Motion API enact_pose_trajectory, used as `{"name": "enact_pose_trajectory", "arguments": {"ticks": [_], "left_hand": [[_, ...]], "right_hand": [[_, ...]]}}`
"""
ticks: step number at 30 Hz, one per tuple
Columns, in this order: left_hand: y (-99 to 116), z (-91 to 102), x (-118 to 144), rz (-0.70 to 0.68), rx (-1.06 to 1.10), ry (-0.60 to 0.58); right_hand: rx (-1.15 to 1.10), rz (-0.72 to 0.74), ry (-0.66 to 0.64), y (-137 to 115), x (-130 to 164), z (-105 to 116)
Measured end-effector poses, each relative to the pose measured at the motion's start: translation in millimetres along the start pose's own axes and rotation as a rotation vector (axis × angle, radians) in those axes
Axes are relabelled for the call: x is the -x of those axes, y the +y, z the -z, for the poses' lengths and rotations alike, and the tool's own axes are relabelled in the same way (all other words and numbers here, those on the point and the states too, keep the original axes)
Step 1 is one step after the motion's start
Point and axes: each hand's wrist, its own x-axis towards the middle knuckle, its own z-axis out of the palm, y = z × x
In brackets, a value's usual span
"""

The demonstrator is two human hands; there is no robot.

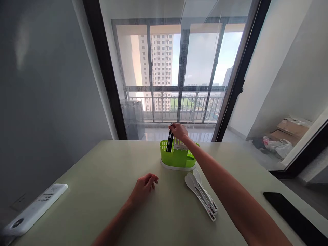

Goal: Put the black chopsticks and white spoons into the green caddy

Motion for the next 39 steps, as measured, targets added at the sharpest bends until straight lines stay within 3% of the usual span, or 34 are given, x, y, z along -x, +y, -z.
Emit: {"name": "enact_pose_trajectory", "arguments": {"ticks": [5,9,15,19,22,26,30,39], "left_hand": [[0,0.0,0,-0.008,0.000,0.003],[2,0.2,1,-0.021,-0.002,0.002],[4,0.0,2,-0.016,-0.017,-0.006],[3,0.1,1,-0.036,-0.031,0.002],[3,0.1,1,-0.042,-0.051,0.000],[5,-0.7,1,-0.043,-0.066,-0.002],[7,-1.7,2,-0.039,-0.056,-0.001],[11,-3.0,5,-0.021,-0.091,0.007]], "right_hand": [[0.015,-0.014,0.051,-7,1,6],[-0.006,0.040,0.137,-19,20,20],[-0.059,0.186,0.084,-22,92,49],[0.012,0.307,-0.067,-5,147,70],[0.116,0.296,-0.159,14,185,79],[0.357,0.227,-0.342,45,232,70],[0.556,0.098,-0.403,68,265,47],[0.690,-0.024,-0.517,52,274,28]]}}
